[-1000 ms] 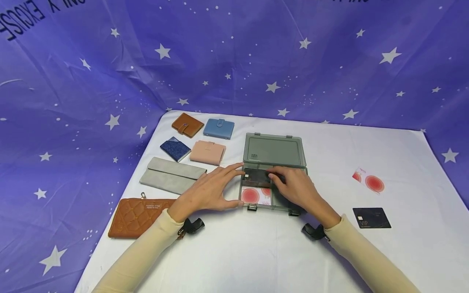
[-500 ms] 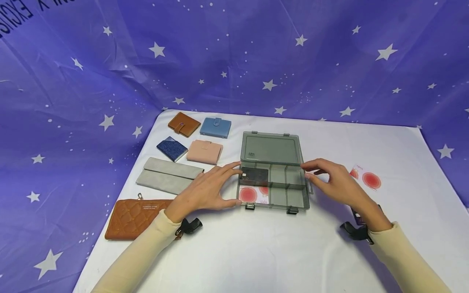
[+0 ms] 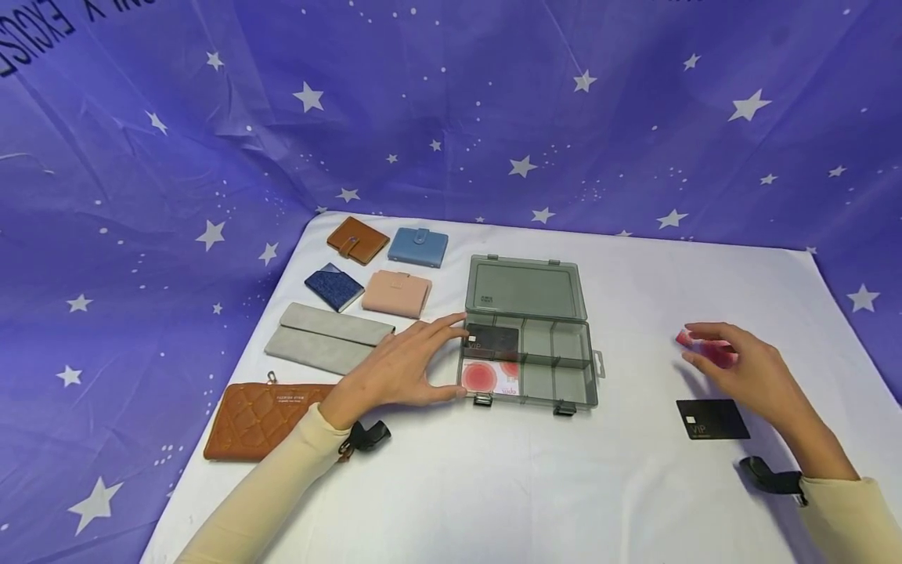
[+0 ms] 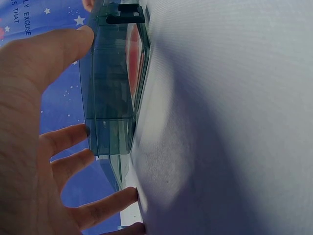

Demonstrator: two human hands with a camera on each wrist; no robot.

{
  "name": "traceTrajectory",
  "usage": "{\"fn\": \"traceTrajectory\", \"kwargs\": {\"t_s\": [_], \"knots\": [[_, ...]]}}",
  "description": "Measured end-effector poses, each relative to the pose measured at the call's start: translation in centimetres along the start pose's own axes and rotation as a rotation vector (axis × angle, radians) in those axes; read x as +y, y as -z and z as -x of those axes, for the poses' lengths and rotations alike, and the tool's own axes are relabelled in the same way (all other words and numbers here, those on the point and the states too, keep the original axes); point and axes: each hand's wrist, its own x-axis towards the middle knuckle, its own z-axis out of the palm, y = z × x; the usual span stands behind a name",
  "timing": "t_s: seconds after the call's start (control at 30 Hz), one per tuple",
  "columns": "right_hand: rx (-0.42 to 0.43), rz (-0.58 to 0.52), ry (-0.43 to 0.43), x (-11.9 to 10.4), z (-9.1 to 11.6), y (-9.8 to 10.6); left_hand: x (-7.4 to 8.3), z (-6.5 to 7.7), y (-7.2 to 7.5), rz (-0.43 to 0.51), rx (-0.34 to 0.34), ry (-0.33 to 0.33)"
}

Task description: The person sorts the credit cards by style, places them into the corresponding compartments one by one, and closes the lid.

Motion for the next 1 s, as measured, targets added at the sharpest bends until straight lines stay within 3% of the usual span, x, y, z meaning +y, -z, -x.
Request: {"fn": "traceTrajectory", "kwargs": {"t_s": [0.1,0.2,0.5,0.77,1.0], "knots": [[-0.055,0.038,-0.112,1.4,0.4,0.6,0.0,0.1,0.0,-0.002,0.0,0.002],[-0.082,0.053,-0.158,2.9,0.7,0.8,0.0,0.1,0.0,-0.003,0.001,0.0],[-0.041,0.11,-0.068,5.5,1.1,0.8,0.1,0.1,0.0,-0.008,0.003,-0.003],[-0.084,0.121,-0.123,5.5,0.9,1.3,0.0,0.0,0.0,-0.009,0.004,-0.01],[-0.065,0.139,-0.126,5.5,0.8,1.2,0.1,0.1,0.0,-0.01,-0.001,-0.003]]}}
